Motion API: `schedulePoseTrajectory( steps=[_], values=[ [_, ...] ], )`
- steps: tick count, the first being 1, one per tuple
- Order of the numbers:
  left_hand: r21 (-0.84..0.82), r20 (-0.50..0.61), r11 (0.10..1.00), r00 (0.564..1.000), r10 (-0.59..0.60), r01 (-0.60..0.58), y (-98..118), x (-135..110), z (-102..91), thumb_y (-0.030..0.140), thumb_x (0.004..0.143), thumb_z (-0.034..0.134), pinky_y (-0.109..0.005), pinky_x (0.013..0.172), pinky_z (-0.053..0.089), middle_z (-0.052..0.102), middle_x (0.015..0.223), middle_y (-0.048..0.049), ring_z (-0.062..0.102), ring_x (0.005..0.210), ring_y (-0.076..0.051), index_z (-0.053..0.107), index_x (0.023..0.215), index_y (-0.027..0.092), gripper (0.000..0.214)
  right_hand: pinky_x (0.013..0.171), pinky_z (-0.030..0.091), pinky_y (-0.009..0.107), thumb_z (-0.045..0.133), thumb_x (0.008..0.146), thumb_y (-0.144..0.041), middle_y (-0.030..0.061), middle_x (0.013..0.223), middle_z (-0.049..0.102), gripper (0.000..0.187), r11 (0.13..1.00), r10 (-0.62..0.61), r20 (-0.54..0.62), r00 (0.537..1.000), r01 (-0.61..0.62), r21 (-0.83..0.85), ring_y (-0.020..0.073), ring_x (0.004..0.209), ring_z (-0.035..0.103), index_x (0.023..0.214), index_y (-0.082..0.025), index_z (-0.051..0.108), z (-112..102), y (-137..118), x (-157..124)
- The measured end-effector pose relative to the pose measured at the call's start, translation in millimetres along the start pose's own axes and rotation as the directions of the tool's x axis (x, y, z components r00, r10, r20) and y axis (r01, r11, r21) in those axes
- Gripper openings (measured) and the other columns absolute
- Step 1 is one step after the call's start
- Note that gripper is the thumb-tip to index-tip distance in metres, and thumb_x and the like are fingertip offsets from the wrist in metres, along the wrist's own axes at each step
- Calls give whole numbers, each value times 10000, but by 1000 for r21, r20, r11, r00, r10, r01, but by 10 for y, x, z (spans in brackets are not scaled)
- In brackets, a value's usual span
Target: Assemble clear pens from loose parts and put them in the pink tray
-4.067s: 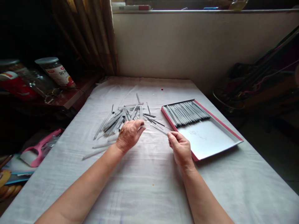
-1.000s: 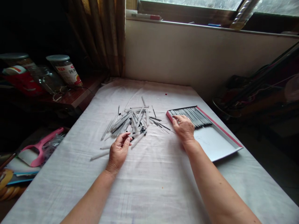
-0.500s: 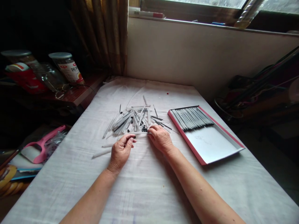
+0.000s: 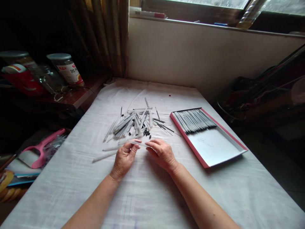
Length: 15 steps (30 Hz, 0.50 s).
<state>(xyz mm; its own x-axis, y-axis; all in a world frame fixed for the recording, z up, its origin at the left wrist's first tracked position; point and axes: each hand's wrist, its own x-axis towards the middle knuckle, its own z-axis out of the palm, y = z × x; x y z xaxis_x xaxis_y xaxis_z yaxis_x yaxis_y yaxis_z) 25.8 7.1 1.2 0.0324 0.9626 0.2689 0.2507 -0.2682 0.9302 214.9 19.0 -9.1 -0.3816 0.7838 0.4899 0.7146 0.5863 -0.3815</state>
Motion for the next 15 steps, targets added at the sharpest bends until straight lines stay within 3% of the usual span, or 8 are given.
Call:
schedulePoseTrajectory(
  steps=[3, 7, 9, 11, 15],
  values=[
    [-27, -80, 1000, 997, -1, -1, 71, -16, -16, 405, 930, 458, -239, 604, 542, 715, 1015, -80, 678, 793, -156, 577, 968, 199, 241, 799, 504, 283, 548, 900, -274, 74, 1025, 706, 227, 976, 170, 47, 984, -162, -148, 194, 925, 653, 1080, -233, 680, -110, 90, 26],
    [23, -129, 1000, 992, -3, 6, 123, -37, -31, 422, 948, 406, -245, 619, 537, 702, 815, -30, 651, 678, -134, 517, 933, 207, 243, 666, 498, 293, 531, 890, -250, 112, 1060, 675, 283, 749, 529, -57, 846, -498, -437, 221, 832, 668, 1136, -183, 652, -329, 281, 55],
    [93, -131, 996, 991, 8, 4, 112, -46, -30, 425, 947, 400, -244, 625, 522, 658, 714, -2, 624, 619, -126, 522, 960, 209, 248, 626, 484, 305, 526, 885, -258, 140, 1039, 660, 282, 656, 607, -67, 792, -547, -520, 229, 769, 668, 1110, -154, 659, -407, 357, 65],
    [180, -130, 984, 991, 14, 10, 78, -47, -27, 419, 940, 411, -249, 636, 513, 644, 698, 2, 616, 608, -130, 544, 1004, 211, 255, 593, 469, 313, 518, 885, -276, 150, 1007, 653, 252, 621, 639, -48, 767, -552, -556, 235, 724, 664, 1031, -152, 681, -438, 411, 76],
    [325, -116, 945, 991, 69, -28, -9, -18, -28, 390, 905, 470, -293, 778, 522, 707, 898, -49, 667, 821, -182, 600, 1016, 219, 242, 583, 450, 312, 498, 890, -250, 143, 963, 650, 204, 611, 659, -57, 750, -579, -539, 230, 700, 659, 941, -174, 681, -410, 480, 103]
  ],
)
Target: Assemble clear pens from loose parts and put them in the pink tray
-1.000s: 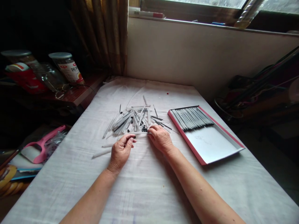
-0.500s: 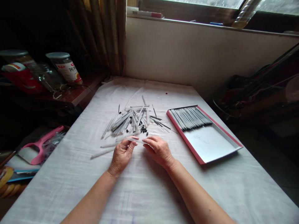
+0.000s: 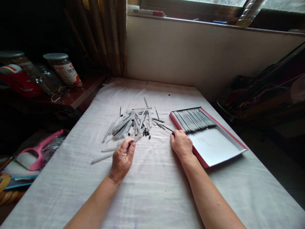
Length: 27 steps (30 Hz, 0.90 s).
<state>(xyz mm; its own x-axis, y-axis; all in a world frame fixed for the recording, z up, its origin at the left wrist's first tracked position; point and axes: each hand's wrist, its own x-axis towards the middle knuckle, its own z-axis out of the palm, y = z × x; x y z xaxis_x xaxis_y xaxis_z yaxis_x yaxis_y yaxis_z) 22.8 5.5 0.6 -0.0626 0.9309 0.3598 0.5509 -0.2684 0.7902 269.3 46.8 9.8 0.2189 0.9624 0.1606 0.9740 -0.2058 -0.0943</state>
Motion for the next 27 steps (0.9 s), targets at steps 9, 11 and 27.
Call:
schedulePoseTrajectory(
  steps=[9, 11, 27],
  values=[
    [130, 148, 988, 987, 58, -77, -11, 9, 0, 333, 913, 425, -276, 748, 526, 736, 932, -61, 695, 819, -188, 617, 1119, 208, 308, 647, 458, 306, 549, 838, -278, 68, 802, 722, 150, 924, 49, -141, 989, 8, 381, 205, 658, 659, 877, -197, 668, 5, 184, -62],
    [144, 171, 987, 984, 49, -74, -11, 0, -6, 343, 915, 427, -264, 690, 524, 746, 868, -52, 701, 748, -185, 622, 1136, 211, 323, 641, 476, 300, 576, 823, -343, 47, 756, 720, 172, 819, 85, -164, 983, 25, 573, 193, 632, 666, 859, -197, 660, -42, 192, -121],
    [149, 188, 980, 977, 102, -131, -61, -7, -15, 393, 877, 541, -252, 695, 533, 745, 938, -59, 689, 721, -166, 698, 1014, 222, 270, 460, 493, 188, 754, 677, -437, 21, 778, 721, 340, -184, 359, 128, 924, -64, 981, 114, 576, 663, 822, -177, 590, -257, -52, -201]
  ],
)
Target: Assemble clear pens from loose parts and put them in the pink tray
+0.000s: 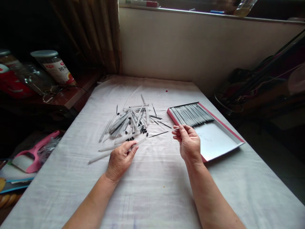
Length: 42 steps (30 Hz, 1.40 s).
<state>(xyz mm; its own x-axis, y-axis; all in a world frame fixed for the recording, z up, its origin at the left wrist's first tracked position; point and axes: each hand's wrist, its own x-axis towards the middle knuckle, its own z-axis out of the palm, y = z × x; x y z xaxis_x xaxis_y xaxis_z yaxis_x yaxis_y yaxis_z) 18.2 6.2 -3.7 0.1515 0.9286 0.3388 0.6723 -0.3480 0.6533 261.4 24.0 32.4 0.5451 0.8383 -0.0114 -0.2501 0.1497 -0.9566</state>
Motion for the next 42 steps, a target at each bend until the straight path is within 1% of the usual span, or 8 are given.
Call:
schedulePoseTrajectory(
  steps=[10, 18, 26, 31, 34, 36, 39, 42],
  values=[
    [42, 39, 998, 999, 37, -38, 17, -6, -17, 389, 886, 538, -250, 724, 520, 739, 917, -50, 676, 743, -161, 709, 1019, 234, 267, 471, 494, 187, 738, 696, -437, 28, 801, 718, 323, 998, 50, 107, 993, -47, -36, 106, 586, 654, 817, -179, 586, 37, 57, -61],
    [70, 107, 990, 988, 111, -119, 66, 3, -35, 424, 926, 462, -226, 685, 497, 724, 869, -51, 678, 767, -162, 718, 1029, 240, 332, 471, 484, 194, 713, 700, -447, 25, 783, 710, 313, 998, 38, 96, 995, -32, -62, 103, 568, 634, 807, -183, 584, 79, 76, -82],
    [158, 144, 970, 976, 161, -184, 106, -16, -17, 317, 956, 379, -250, 760, 512, 700, 981, -63, 667, 864, -178, 626, 1194, 222, 356, 501, 492, 219, 691, 724, -388, 21, 737, 701, 217, 971, 95, 359, 928, -7, -239, 144, 631, 661, 793, -182, 691, 298, 306, -450],
    [179, 120, 964, 977, 175, -195, 87, -6, -41, 238, 949, 381, -282, 808, 506, 679, 1038, -71, 652, 924, -192, 569, 1247, 219, 353, 487, 491, 229, 597, 794, -384, 38, 808, 724, 249, 941, 114, 469, 876, 56, -334, 143, 613, 664, 895, -189, 715, 304, 332, -372],
    [154, 67, 973, 984, 163, -171, 36, 7, -30, 263, 949, 419, -304, 845, 502, 690, 1051, -76, 655, 946, -200, 570, 1218, 202, 315, 592, 518, 263, 554, 824, -300, 46, 864, 729, 225, 821, 28, 485, 874, 257, -510, 141, 635, 649, 950, -195, 708, 287, 350, -196],
    [134, 49, 981, 990, 134, -140, 9, 10, -21, 274, 941, 449, -300, 831, 510, 705, 1034, -67, 667, 924, -197, 589, 1163, 201, 273, 672, 509, 279, 563, 817, -242, 45, 903, 721, 208, 622, -35, 529, 848, 433, -652, 146, 672, 639, 962, -208, 709, 305, 370, -107],
    [115, 40, 988, 994, 100, -104, -6, 8, -14, 285, 930, 476, -289, 794, 526, 720, 1014, -52, 684, 877, -188, 615, 1094, 210, 228, 671, 477, 273, 585, 829, -275, 49, 962, 698, 231, 296, 1, 598, 801, 571, -766, 169, 736, 639, 1027, -235, 697, 380, 388, -61],
    [100, 35, 989, 994, 101, -104, -5, 5, -17, 286, 926, 483, -288, 791, 533, 724, 1008, -49, 687, 871, -183, 631, 1083, 216, 227, 654, 458, 271, 563, 857, -333, 70, 996, 681, 228, 117, 59, 621, 781, 613, -782, 195, 795, 642, 1017, -238, 696, 461, 389, -68]
  ],
)
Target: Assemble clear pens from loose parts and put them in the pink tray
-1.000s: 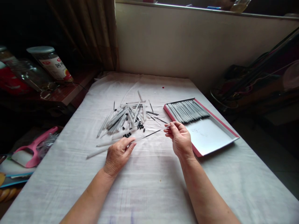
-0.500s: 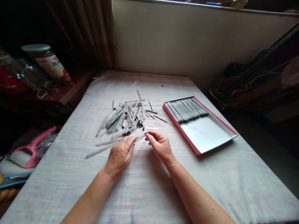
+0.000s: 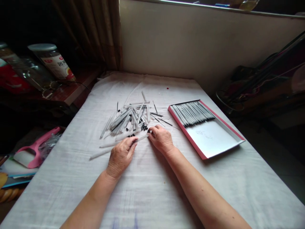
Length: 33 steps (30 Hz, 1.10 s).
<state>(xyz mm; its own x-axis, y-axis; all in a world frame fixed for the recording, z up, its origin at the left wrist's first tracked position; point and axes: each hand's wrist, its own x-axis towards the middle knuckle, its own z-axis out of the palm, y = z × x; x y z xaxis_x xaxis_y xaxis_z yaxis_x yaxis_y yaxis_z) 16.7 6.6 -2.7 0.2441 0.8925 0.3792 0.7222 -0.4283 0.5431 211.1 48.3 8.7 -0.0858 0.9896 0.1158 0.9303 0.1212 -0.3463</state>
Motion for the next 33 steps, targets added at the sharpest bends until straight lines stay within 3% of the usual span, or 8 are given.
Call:
schedulePoseTrajectory(
  steps=[3, 5, 7, 10, 11, 13, 20, 33],
  values=[
    [-17, 0, 1000, 1000, 7, -7, 1, 0, -7, 288, 926, 484, -286, 803, 532, 722, 1007, -47, 685, 880, -177, 641, 1089, 224, 235, 698, 461, 291, 538, 864, -293, 88, 988, 688, 201, 999, 1, -1, 1000, -1, 52, 206, 819, 640, 955, -213, 699, 6, -1, 10],
    [-20, -2, 1000, 1000, 1, -1, 2, 2, -12, 293, 927, 484, -286, 807, 531, 722, 1008, -47, 683, 884, -176, 647, 1087, 228, 237, 730, 471, 300, 541, 842, -255, 83, 947, 703, 183, 963, 26, -18, 1000, -20, 268, 196, 808, 641, 932, -197, 690, 13, 40, -19],
    [-16, 1, 1000, 1000, -5, 5, 4, 4, -17, 295, 928, 485, -285, 805, 528, 721, 1007, -48, 682, 884, -177, 653, 1084, 228, 239, 687, 489, 290, 535, 822, -258, 63, 876, 714, 188, 803, 84, 37, 996, -90, 589, 168, 724, 639, 928, -186, 672, 16, 87, -81],
    [-14, 14, 1000, 1000, 4, -4, 9, 5, -19, 292, 929, 483, -278, 788, 526, 719, 989, -48, 680, 870, -173, 657, 1082, 223, 242, 543, 475, 246, 548, 783, -298, 34, 794, 706, 211, 439, 108, 197, 974, -224, 870, 126, 587, 605, 916, -173, 653, 7, 118, -201],
    [-16, 18, 1000, 1000, 13, -12, 10, 4, -17, 291, 930, 482, -274, 781, 525, 719, 980, -49, 679, 865, -171, 658, 1082, 221, 243, 518, 465, 234, 564, 762, -303, 28, 780, 700, 211, 370, 104, 219, 970, -242, 897, 119, 577, 597, 901, -172, 653, 1, 114, -237],
    [-25, 24, 999, 999, 28, -27, 9, 2, -11, 289, 931, 483, -269, 772, 521, 717, 968, -48, 676, 862, -168, 658, 1079, 216, 241, 508, 458, 220, 591, 726, -290, 21, 758, 690, 196, 317, 105, 216, 971, -239, 918, 115, 592, 596, 866, -172, 661, -9, 91, -286],
    [-39, 46, 999, 998, 33, -31, -13, -10, -7, 274, 927, 499, -266, 793, 513, 708, 978, -41, 666, 874, -161, 648, 1088, 222, 225, 566, 497, 235, 586, 732, -266, 17, 757, 691, 198, 323, 80, 172, 982, -189, 928, 118, 623, 607, 885, -179, 678, 12, 49, -309],
    [-20, 43, 995, 994, 98, -98, 12, 5, -6, 275, 923, 510, -286, 782, 535, 726, 970, -54, 681, 857, -175, 673, 1081, 207, 237, 663, 524, 275, 597, 833, -255, 54, 892, 721, 172, 586, -58, -102, 993, 117, 802, 164, 760, 656, 951, -218, 717, 66, 181, -384]
  ],
)
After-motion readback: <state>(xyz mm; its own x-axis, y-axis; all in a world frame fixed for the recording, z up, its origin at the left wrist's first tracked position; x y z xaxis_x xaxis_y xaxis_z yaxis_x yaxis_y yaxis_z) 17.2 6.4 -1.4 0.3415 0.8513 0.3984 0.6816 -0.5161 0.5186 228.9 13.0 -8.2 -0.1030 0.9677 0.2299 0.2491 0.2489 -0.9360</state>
